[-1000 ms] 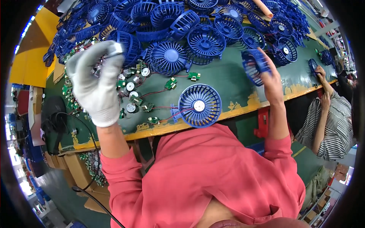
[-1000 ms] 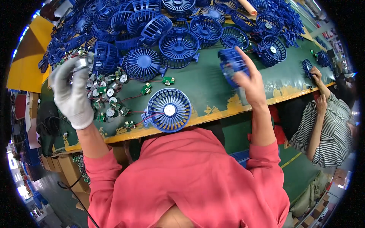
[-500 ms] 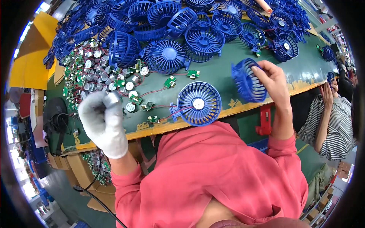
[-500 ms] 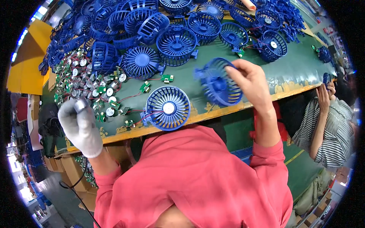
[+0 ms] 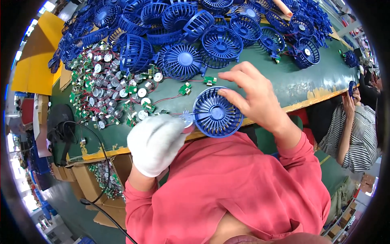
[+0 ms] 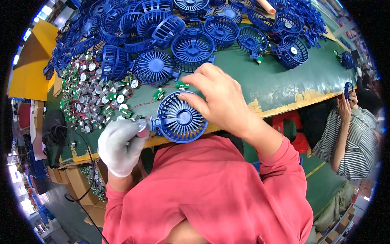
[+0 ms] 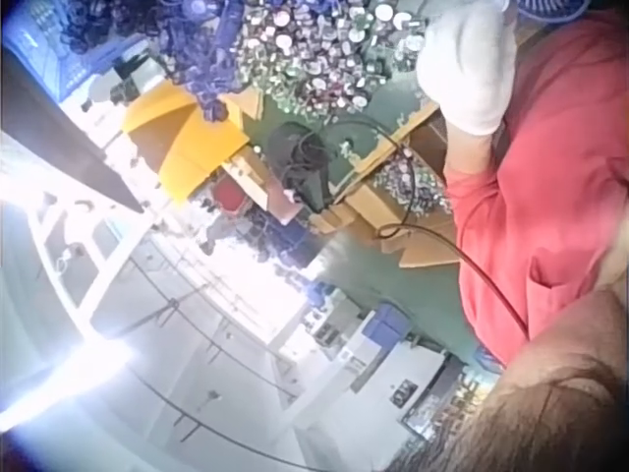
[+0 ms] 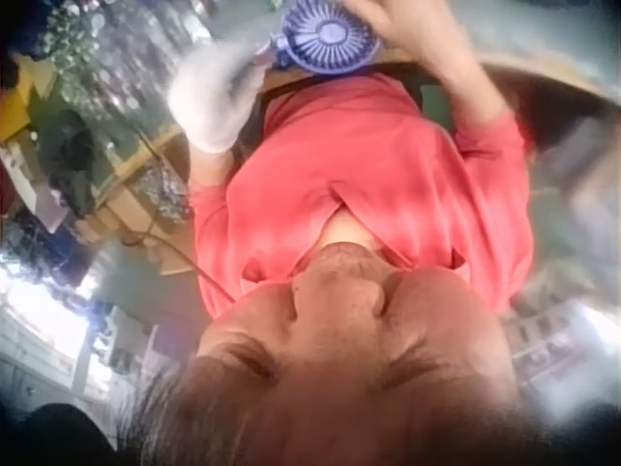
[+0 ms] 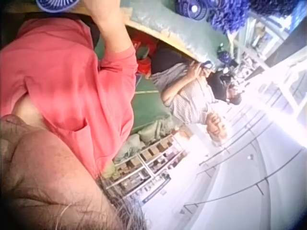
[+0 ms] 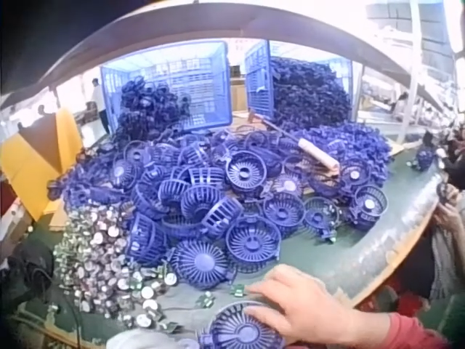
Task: The person assembles small electric fans by picking up fan casings and motor units with circuit boards, pressing the motors into the center of the casings by hand, and setting the assembled parts aside.
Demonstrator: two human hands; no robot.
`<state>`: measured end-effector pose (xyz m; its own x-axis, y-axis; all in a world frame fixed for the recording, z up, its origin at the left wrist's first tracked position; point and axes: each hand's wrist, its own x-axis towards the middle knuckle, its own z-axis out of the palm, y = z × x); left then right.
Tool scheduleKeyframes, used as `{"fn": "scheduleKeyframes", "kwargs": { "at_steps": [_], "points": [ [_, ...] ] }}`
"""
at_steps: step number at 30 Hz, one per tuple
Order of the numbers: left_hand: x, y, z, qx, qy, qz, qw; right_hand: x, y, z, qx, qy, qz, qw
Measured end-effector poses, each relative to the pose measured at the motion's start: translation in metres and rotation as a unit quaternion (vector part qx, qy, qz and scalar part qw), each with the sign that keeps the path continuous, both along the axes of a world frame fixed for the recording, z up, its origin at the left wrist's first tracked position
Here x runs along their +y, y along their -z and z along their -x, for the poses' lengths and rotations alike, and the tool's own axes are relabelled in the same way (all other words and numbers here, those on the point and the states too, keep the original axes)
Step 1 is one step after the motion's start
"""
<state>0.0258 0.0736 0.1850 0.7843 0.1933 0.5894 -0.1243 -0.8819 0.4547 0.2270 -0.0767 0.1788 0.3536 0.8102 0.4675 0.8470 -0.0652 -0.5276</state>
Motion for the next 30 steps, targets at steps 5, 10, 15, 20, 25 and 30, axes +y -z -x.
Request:
{"fn": "scheduleKeyframes", "kwargs": {
  "at_steps": [5,10,15,20,25,30],
  "points": [
    [-0.009,-0.001,-0.014,-0.027,0.065,-0.114,0.991,-0.004,-0.021,0.028,-0.057,-0.154,-0.020,0.986],
    [-0.013,0.005,-0.017,-0.016,0.047,-0.128,0.991,-0.004,-0.015,0.033,-0.055,-0.129,-0.018,0.990],
    [-0.010,-0.002,-0.017,0.149,0.045,0.009,0.988,-0.010,-0.020,0.023,-0.154,-0.091,0.093,0.979],
    [-0.013,0.009,-0.015,0.159,0.018,-0.076,0.984,-0.008,-0.021,0.015,-0.185,-0.139,0.163,0.959],
    [-0.010,0.005,-0.016,0.140,0.018,-0.121,0.983,-0.001,-0.019,0.014,-0.162,-0.178,0.139,0.961],
    [-0.008,0.010,-0.015,0.119,0.035,-0.114,0.986,0.001,-0.017,0.011,-0.228,-0.200,0.130,0.944]
  ]
}}
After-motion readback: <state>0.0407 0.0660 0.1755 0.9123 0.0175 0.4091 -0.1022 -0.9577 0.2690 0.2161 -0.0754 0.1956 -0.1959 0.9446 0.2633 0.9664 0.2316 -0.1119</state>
